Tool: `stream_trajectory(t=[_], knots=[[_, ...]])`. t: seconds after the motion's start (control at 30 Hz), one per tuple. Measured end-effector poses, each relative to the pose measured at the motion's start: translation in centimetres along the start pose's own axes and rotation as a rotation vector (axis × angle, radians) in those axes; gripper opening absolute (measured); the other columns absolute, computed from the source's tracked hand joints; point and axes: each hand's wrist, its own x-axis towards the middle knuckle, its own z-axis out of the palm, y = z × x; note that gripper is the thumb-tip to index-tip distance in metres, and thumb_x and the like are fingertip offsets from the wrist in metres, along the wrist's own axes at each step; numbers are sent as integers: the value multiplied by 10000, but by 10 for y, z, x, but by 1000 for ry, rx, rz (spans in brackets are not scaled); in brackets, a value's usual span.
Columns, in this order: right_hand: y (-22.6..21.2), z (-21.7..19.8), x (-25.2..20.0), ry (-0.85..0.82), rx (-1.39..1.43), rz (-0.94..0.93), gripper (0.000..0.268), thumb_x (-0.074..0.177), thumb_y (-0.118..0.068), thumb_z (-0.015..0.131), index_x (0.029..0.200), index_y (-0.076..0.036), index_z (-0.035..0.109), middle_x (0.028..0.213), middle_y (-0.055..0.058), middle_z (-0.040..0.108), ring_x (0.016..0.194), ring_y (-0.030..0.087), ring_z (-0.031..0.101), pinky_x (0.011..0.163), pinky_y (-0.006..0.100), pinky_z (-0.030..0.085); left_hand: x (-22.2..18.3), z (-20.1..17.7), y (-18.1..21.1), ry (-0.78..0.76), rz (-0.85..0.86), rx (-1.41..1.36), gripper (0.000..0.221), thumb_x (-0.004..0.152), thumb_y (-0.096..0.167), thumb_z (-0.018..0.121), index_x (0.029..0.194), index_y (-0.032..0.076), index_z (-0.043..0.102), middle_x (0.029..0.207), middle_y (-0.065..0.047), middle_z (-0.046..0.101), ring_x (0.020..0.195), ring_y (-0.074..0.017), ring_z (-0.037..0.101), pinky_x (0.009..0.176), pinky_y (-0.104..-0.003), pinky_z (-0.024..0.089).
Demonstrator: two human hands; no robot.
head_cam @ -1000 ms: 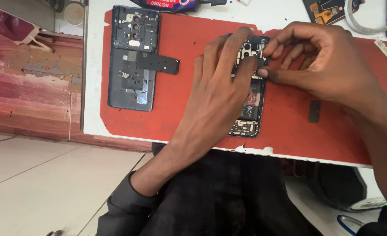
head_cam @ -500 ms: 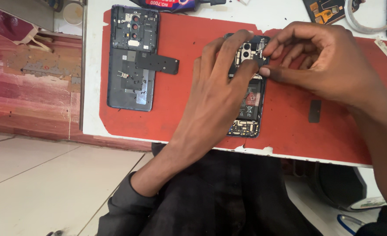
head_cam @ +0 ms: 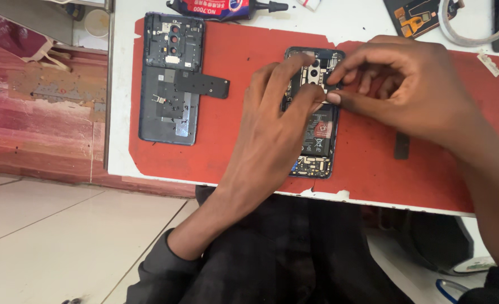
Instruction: The person is repairing a disassembled smartphone on a red work mat. They use a screwdriver to tighten screws on the camera module and then carefully connect a flexible ribbon cable to the motherboard. The person handles the phone and internal components with precision, ensuring the parts are securely attached.
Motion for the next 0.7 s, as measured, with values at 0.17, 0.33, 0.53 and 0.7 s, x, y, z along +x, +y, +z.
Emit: stream_trajectory(t=[0.17,0.33,0.53,0.7], knots=[[0,-2,-1,1,29,-2,172,895,-139,813,1051,-89,763,913,-11,703,779,46,651,635,197,499,4,-3,1,-64,32,85,313,954,-31,684,1255,46,654,1493,-118,461,1386,-363,467,1145,-490,454],[4,-3,0,18,73,18,156,902,-114,803,1043,-72,753,939,-4,700,794,43,645,654,191,498,11,-6,6,-130,52,103,441,844,-69,672,1279,-8,628,1533,-161,410,1426,-402,420,1148,-518,439],[9,-2,0,14,89,15,162,910,-110,792,1058,-62,748,948,-4,713,809,44,650,678,197,513,19,-9,10,-151,84,155,451,841,-98,673,1286,-74,604,1535,-201,365,1416,-411,396,1121,-534,416],[9,-3,0,15,85,-19,180,916,-124,787,1080,-60,747,975,-8,722,838,46,661,721,205,537,26,-8,15,-162,118,381,448,730,-154,599,1174,-97,620,1503,-219,371,1376,-436,401,1087,-538,416]])
